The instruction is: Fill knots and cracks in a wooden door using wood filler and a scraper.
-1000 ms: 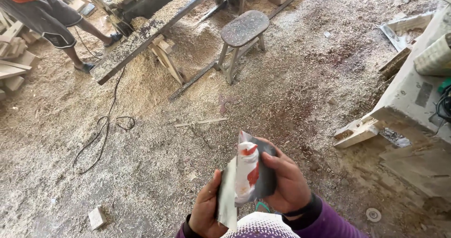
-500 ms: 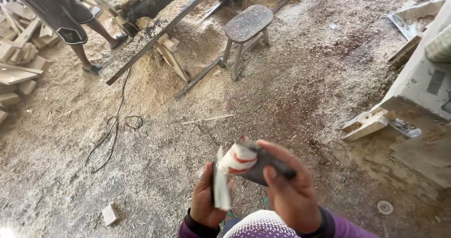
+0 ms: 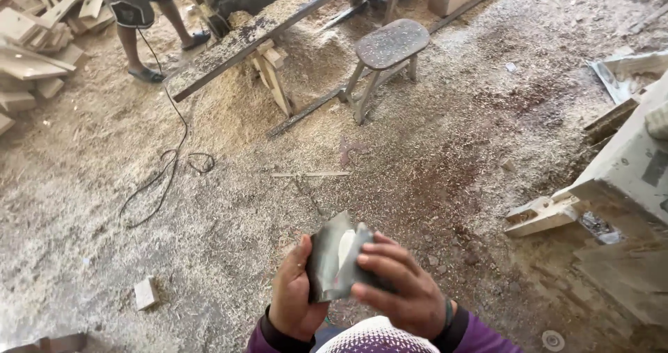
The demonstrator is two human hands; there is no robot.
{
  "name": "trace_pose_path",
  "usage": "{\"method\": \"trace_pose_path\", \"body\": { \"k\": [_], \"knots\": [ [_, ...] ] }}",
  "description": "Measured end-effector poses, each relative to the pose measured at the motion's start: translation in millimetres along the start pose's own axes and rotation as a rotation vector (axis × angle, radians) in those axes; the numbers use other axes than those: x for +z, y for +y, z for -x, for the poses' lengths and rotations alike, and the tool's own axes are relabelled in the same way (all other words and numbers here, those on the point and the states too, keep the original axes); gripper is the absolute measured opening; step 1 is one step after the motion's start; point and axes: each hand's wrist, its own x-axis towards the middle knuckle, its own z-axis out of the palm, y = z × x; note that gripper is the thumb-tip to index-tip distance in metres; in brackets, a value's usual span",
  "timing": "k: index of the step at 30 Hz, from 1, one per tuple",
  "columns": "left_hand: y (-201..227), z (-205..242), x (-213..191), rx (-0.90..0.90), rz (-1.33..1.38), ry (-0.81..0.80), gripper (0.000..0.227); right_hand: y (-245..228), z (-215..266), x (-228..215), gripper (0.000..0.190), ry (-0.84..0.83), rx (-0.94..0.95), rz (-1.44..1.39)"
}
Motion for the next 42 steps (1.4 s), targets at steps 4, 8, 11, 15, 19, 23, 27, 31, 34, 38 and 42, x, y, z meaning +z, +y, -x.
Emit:
{"method": "trace_pose_path", "body": {
  "k": [4,8,11,15,19,23,27,31,34,38,42],
  "knots": [
    [-0.8,-2.8,0.4,-0.101,0.083,0.018,0.050,28.3,28.3,-6.0,0.036,-0.031,0.086,0.109],
    [4.8,0.8,-2.4,0.157,-0.153,-0.003,0.052,44.3,67.1,-12.3,0.039,-0.039,0.310,0.163],
    [-6.0,6.2,-6.0,0.655,-0.613,-0.020,0.055,25.9,45.7,-15.6,0.039,0.233,0.723,-0.283],
    [-13.1,-4.6,15.7,1.273,-0.900,-0.149,0.055,-7.0,2.1,-2.6,0.042,0.689,1.300,-1.243],
    [-4.9,-3.0,32.6,1.494,-1.109,-0.420,0.051,-19.3,-12.6,12.3,0.044,0.779,1.522,-1.464],
    [0.7,-0.2,27.2,1.534,-1.349,-0.498,0.043,-20.4,-15.7,8.9,0.045,0.813,1.560,-1.507],
    [2.7,4.7,16.6,1.474,-1.523,-0.608,0.036,-20.9,-8.6,9.8,0.045,0.812,1.576,-1.551],
    [7.6,2.2,14.2,1.483,-1.611,-0.641,0.032,-19.9,-2.3,12.4,0.044,0.821,1.519,-1.609],
    [16.2,-0.3,16.0,1.521,-1.669,-0.699,0.039,-18.5,-5.0,9.0,0.044,0.843,1.530,-1.602],
    [18.6,2.0,12.1,1.474,-1.722,-0.708,0.045,-18.9,-16.3,-2.5,0.044,0.885,1.608,-1.490],
    [15.8,-4.3,-1.3,1.467,-1.768,-0.701,0.045,-20.7,-24.0,-11.6,0.044,0.917,1.615,-1.413]
  ]
}}
